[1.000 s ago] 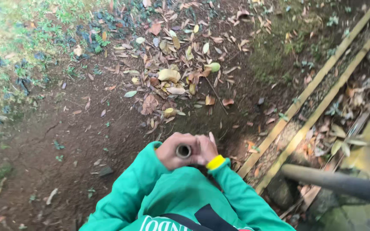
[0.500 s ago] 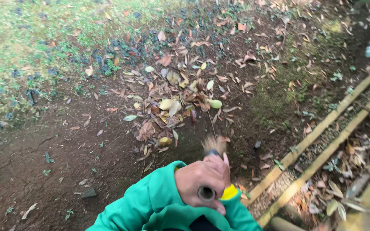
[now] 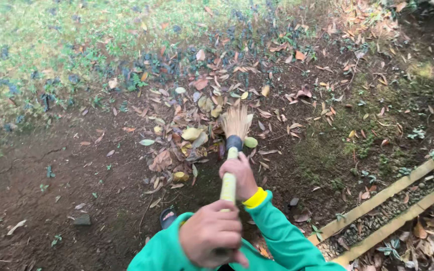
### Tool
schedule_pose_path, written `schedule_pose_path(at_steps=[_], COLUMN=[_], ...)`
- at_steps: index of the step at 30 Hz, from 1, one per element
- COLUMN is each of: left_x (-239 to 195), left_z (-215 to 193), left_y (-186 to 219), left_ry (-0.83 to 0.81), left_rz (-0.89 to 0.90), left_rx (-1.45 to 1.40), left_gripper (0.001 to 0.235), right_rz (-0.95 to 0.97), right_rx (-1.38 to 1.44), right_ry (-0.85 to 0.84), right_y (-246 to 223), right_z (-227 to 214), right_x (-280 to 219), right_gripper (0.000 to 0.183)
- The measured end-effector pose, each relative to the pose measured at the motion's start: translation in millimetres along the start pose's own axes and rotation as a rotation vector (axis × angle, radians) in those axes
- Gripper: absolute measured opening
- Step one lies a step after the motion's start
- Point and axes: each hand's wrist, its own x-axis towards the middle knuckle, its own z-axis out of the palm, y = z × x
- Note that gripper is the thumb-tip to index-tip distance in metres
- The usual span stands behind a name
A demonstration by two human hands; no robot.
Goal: The person sweeps dry leaves and dirt across the ground using a broom.
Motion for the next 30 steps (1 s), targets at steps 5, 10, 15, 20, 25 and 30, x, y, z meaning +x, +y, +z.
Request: schedule_pose_path(at_steps=[5,10,15,20,25,30], left_x=[-14,-63,-97,-133,-197,-273], left_z=[30,98,119,150,221,228], left_y=[-2,-24,-9,21,42,102], left_ry=[0.257,0.561,0.671,0.932,1.236,1.051], left_rz=[-0.013,-0.485,-0.393,-0.454,-0.508,-0.227], left_rx=[-0.002,-0.192,-0.215,-0.185,-0.086,0.197], left_gripper=[0.034,0.026,0.028,0.029,0.025,0.027], right_rz=[-0.152,-0.095,-0.224,-0.31,-0.405,-0.542], right_rx=[0.37,0.244,0.249,-0.01,-0.143,0.188], right_ry=[-0.371,-0.681,-0.832,-0.944,-0.917,-0.893], right_y=[11,65,80,63,39,-26], right_z=[11,63,81,80,85,99], right_x=[-38,-88,-97,-70,-73,-107], right_gripper=[0.029,0.025,0.022,0.023,0.036,0.026])
